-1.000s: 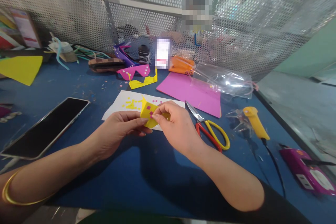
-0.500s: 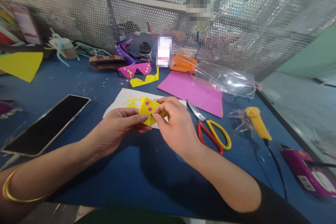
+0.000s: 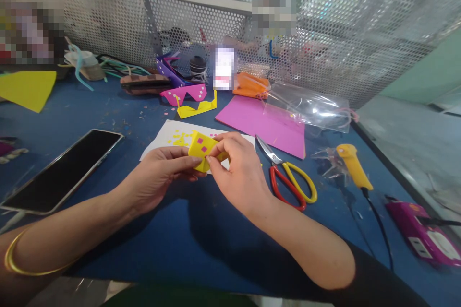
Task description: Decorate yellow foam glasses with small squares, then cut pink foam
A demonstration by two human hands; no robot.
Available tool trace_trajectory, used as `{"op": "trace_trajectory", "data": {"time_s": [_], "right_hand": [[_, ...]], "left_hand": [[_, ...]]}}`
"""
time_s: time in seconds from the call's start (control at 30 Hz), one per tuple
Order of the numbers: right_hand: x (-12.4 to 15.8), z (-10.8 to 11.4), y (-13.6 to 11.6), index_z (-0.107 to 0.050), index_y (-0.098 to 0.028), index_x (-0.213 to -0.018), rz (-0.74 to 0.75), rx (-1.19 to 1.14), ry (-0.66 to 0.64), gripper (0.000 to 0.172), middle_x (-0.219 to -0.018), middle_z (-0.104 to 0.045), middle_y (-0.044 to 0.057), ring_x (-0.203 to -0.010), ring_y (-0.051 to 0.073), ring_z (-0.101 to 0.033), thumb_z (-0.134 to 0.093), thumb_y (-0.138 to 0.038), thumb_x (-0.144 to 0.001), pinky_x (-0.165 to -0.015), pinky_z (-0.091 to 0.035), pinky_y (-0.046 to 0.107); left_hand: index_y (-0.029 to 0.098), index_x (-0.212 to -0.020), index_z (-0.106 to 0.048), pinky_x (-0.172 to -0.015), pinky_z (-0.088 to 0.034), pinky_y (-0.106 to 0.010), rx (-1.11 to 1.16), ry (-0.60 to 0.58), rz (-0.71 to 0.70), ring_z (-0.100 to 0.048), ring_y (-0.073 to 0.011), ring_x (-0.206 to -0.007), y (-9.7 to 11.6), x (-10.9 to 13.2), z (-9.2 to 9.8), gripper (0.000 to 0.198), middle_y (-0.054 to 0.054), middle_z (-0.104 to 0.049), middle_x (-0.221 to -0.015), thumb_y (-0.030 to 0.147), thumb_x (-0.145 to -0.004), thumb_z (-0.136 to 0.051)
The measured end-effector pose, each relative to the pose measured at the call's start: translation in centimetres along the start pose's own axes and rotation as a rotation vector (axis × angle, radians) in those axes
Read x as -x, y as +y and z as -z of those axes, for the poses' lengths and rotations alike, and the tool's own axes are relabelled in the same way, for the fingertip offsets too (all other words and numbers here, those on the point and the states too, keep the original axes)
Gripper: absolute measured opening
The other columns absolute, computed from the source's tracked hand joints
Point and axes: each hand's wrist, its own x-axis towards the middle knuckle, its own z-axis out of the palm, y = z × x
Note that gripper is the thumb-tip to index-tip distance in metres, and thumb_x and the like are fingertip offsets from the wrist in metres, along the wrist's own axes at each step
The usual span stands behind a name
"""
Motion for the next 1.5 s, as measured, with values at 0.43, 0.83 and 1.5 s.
{"op": "trace_trajectory", "data": {"time_s": [0.43, 0.83, 1.5], "right_hand": [[-1.1, 1.6, -0.4, -0.058, -0.02, -0.101, -0.23, -0.154, -0.078, 0.023, -0.103, -0.069, 0.006, -0.1, 0.022, -0.065, -0.066, -0.023, -0.079, -0.085, -0.054, 0.04], [-1.1, 1.6, -0.9, -0.061, -0.021, -0.103, -0.427, -0.237, -0.218, 0.025, -0.1, -0.073, 0.003, -0.091, 0.018, -0.071, -0.068, -0.018, -0.079, -0.077, -0.058, 0.031], [-1.3, 1.4, -0.8, -0.061, -0.019, -0.103, -0.394, -0.24, -0.217, 0.027, -0.101, -0.073, 0.004, -0.089, 0.018, -0.07, -0.066, -0.016, -0.077, -0.076, -0.056, 0.03]], "left_hand": [[0.016, -0.071, -0.075, -0.058, -0.048, -0.022, -0.062, -0.016, -0.041, -0.064, -0.012, -0.061, 0.1, 0.2, 0.0, 0.009, -0.004, -0.073, -0.072, 0.024, -0.07, -0.077], [0.018, -0.072, -0.076, -0.06, -0.048, -0.021, -0.153, -0.038, -0.083, -0.065, -0.0124, -0.064, -0.1, 0.1, 0.1, 0.008, -0.002, -0.074, -0.07, 0.025, -0.071, -0.076], [0.018, -0.071, -0.077, -0.058, -0.048, -0.021, -0.167, -0.038, -0.072, -0.064, -0.0125, -0.063, -0.1, -0.1, 0.1, 0.008, -0.004, -0.074, -0.069, 0.025, -0.07, -0.076]]}}
